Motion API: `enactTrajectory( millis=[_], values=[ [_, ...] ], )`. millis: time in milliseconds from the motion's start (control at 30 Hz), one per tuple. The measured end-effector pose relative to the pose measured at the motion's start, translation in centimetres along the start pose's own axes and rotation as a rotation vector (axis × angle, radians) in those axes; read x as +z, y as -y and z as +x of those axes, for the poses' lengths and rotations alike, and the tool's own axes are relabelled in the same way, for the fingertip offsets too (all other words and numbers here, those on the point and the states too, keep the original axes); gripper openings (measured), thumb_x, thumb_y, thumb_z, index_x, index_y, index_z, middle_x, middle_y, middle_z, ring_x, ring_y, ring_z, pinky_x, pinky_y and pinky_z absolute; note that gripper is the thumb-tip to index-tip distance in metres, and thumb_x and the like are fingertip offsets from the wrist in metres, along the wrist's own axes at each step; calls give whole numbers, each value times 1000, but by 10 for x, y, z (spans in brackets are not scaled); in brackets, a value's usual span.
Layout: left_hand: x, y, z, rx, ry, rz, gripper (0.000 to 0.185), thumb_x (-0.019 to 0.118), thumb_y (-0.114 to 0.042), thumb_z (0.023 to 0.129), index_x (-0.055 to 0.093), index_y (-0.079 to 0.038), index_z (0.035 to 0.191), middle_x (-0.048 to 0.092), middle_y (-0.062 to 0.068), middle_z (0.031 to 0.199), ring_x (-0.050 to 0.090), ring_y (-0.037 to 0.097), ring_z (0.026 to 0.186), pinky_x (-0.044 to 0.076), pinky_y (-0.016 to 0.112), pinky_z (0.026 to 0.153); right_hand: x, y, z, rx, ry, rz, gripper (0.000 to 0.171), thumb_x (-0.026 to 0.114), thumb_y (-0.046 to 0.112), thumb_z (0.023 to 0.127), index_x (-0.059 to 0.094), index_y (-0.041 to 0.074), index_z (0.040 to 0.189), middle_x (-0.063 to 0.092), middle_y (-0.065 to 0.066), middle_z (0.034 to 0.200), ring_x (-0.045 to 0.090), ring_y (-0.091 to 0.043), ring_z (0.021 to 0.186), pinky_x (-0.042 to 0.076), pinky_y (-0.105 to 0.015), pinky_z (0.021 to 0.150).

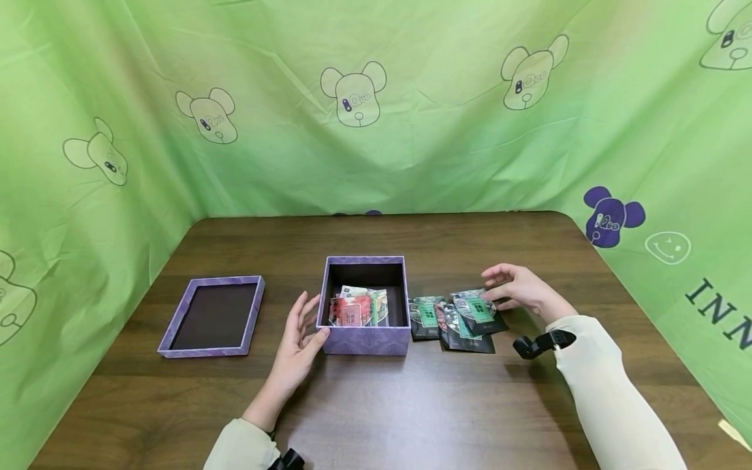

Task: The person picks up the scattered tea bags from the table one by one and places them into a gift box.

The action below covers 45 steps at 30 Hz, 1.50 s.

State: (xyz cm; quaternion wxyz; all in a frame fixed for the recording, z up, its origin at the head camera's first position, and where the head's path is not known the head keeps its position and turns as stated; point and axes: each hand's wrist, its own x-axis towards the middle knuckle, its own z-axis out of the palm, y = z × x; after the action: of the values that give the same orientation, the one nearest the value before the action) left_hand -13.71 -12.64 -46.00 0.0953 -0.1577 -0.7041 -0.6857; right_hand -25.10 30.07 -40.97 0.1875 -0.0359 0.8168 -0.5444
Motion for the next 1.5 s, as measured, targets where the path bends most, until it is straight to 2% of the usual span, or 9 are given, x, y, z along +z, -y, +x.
enactTrajectory(
  millis=[167,333,567,700,900,1033,1200,1333,1500],
  values=[
    [0,0,1,8,0,0,72,54,10,95,13,4,154,31,31,153,34,49,135,41,21,98,0,-5,0,1,-1,-50,72,77,-1,81,37,-13,139,40,-34,135,58,-18,90,57,-38,72],
    [0,1,0,8,3,2,72,53,10,96,13,4,154,31,31,153,33,49,135,40,21,98,2,-7,1,-2,4,-103,77,79,-1,77,37,-12,140,39,-35,136,57,-22,92,55,-37,70],
    [0,0,0,3,1,1,72,54,10,96,13,4,154,31,30,153,34,49,135,41,22,98,9,-6,1,-11,4,-233,84,83,3,73,37,-10,141,44,-31,126,53,-34,101,52,-39,71],
    [0,0,0,6,0,1,71,54,9,96,13,4,154,31,30,153,34,49,134,41,21,97,12,-4,1,-11,6,-277,84,84,3,71,38,-10,141,44,-30,122,52,-34,98,50,-39,70],
    [0,0,-1,13,1,1,71,54,10,95,13,5,154,31,31,153,34,49,134,42,21,97,15,-2,0,12,8,-273,81,84,1,70,42,-11,139,45,-27,117,49,-31,96,48,-35,67],
    [0,1,0,13,-1,3,71,54,10,95,13,4,154,31,31,153,35,49,133,42,21,97,16,-2,1,11,4,-288,73,83,0,69,49,-13,132,47,-19,106,46,-26,88,45,-32,65],
    [0,1,0,11,-4,7,71,54,10,95,14,4,154,31,30,153,35,49,133,42,22,97,14,-3,2,-19,-11,-350,58,85,4,69,58,-13,118,50,-9,92,45,-24,87,40,-33,72],
    [0,1,0,15,-5,9,71,54,10,95,14,4,154,32,31,153,35,49,133,42,22,96,11,-5,2,-31,-11,-315,54,85,2,70,56,-10,113,54,-10,93,49,-24,86,42,-34,74],
    [1,1,0,26,-4,7,71,54,10,95,14,5,153,32,32,152,36,50,132,43,22,96,4,-9,1,-37,4,-173,46,78,-5,76,52,-13,113,58,-6,88,53,-18,80,48,-30,68]
  ],
)
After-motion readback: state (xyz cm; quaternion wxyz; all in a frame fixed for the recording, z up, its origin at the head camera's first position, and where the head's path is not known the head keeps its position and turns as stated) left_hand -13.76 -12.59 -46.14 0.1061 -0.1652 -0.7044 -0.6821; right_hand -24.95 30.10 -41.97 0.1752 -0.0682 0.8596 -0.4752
